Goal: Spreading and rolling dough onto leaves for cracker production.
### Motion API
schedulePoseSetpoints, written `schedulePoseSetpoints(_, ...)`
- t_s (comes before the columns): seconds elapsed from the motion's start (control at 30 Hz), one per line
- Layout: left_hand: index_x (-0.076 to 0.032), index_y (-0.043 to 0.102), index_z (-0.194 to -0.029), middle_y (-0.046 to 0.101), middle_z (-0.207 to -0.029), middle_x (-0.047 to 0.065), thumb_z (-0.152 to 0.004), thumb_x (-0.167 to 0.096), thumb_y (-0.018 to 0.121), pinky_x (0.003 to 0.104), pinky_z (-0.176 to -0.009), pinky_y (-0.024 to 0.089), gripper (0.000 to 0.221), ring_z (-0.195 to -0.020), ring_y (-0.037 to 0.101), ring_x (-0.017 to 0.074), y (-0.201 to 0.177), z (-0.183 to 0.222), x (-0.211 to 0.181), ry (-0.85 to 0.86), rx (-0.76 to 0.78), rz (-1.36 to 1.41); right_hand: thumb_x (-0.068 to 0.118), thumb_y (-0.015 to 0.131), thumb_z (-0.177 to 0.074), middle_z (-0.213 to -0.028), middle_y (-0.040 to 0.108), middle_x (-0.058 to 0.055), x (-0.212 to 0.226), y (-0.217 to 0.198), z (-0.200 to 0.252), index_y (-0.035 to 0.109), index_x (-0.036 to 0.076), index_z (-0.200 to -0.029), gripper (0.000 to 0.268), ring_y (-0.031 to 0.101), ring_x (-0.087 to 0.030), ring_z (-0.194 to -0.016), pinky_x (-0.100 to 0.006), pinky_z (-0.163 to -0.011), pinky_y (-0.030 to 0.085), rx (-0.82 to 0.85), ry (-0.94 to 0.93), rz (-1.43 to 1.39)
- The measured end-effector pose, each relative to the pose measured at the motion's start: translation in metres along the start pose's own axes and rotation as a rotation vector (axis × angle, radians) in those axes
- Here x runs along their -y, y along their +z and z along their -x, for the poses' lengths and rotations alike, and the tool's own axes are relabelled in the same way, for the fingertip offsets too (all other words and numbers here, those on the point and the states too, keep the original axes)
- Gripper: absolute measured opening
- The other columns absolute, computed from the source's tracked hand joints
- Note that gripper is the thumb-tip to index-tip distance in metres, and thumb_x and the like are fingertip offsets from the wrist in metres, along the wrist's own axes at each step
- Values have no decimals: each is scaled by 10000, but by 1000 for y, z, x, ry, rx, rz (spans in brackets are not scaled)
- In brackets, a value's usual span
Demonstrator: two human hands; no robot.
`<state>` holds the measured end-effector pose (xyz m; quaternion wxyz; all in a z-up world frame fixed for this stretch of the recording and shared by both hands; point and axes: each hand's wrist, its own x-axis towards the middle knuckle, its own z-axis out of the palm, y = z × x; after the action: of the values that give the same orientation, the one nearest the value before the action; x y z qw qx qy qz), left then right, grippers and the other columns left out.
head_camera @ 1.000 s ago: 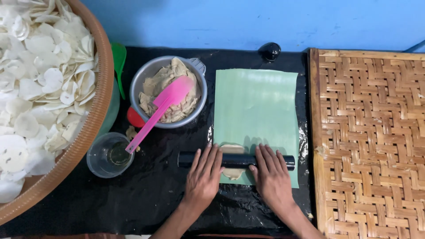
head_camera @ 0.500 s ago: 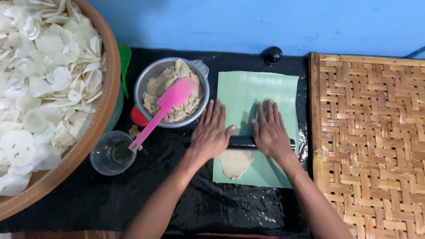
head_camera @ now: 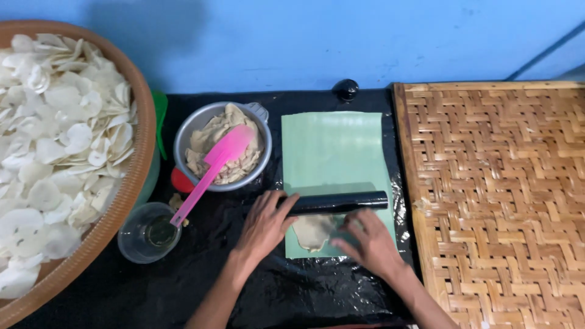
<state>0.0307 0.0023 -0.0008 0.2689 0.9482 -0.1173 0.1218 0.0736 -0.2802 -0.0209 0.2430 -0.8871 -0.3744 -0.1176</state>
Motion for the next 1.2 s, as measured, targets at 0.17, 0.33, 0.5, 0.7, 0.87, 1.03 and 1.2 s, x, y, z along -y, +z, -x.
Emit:
schedulePoseSetpoints(0.17, -4, 594, -1312, 623, -1137, 163, -870, -248, 737, 459, -941, 476, 525, -1067, 587, 334, -6, -14, 0, 0, 123, -27, 267, 798, -746, -1181, 651, -135, 27, -34, 19, 684, 66, -1115, 436, 617, -338, -1065, -444, -901, 526, 213, -16, -12)
schedulePoseSetpoints(0.33, 10, 572, -1312, 632, -1115, 164, -940, -252, 705, 467, -936, 468, 474, -1042, 598, 337, -15, -7, -8, -22, 168, -22, 72, 725, -729, -1244, 679, -79, 33, -36, 41, 689, 121, -1284, 558, 628, -295, -1127, -408, -951, 520, 154, -43, 44)
schedulePoseSetpoints(0.5, 15, 573, -1304, 628, -1116, 177, -899, -226, 718, 474, -890, 460, 493, -1010, 595, 325, -27, 29, -38, -11, 179, -18, 271, 816, -808, -1204, 681, -79, 53, -46, 52, 689, 79, -1204, 457, 641, -285, -1083, -414, -905, 515, 310, 58, -72)
schedulePoseSetpoints(0.7, 12, 598, -1222, 637, -1180, 178, -868, -193, 730, 492, -991, 441, 430, -1135, 586, 350, -10, 65, -44, 67, 116, 33, 210, 722, -872, -1253, 657, -130, 62, -44, 28, 682, 70, -1219, 377, 630, -314, -1129, -426, -973, 497, -77, 79, 26)
schedulePoseSetpoints(0.87, 41, 563, -1346, 585, -1385, 202, -951, -215, 647, 552, -1158, 329, 479, -1346, 507, 340, 11, 68, -44, 23, -5, -59, 225, 699, -902, -1303, 654, -115, 48, -20, 23, 657, 43, -1282, 423, 612, -303, -1228, -454, -1062, 458, 65, 104, 84)
schedulePoseSetpoints(1.03, 117, 466, -1456, 423, -1565, 269, -1014, -330, 520, 579, -1212, 206, 631, -1499, 336, 364, 24, 39, -35, -52, -12, -113, 229, 529, -998, -1466, 577, -164, 37, -8, -3, 564, -11, -1398, 468, 522, -321, -1385, -489, -1151, 376, 109, 136, 194)
schedulePoseSetpoints(1.2, 90, 426, -1477, 351, -1615, 251, -1038, -366, 446, 587, -1232, 155, 634, -1537, 264, 373, 26, -9, -14, -64, 43, -212, 334, 384, -1061, -1580, 442, -232, 5, 3, -42, 452, -4, -1514, 569, 390, -375, -1477, -495, -1194, 298, 150, 152, 254)
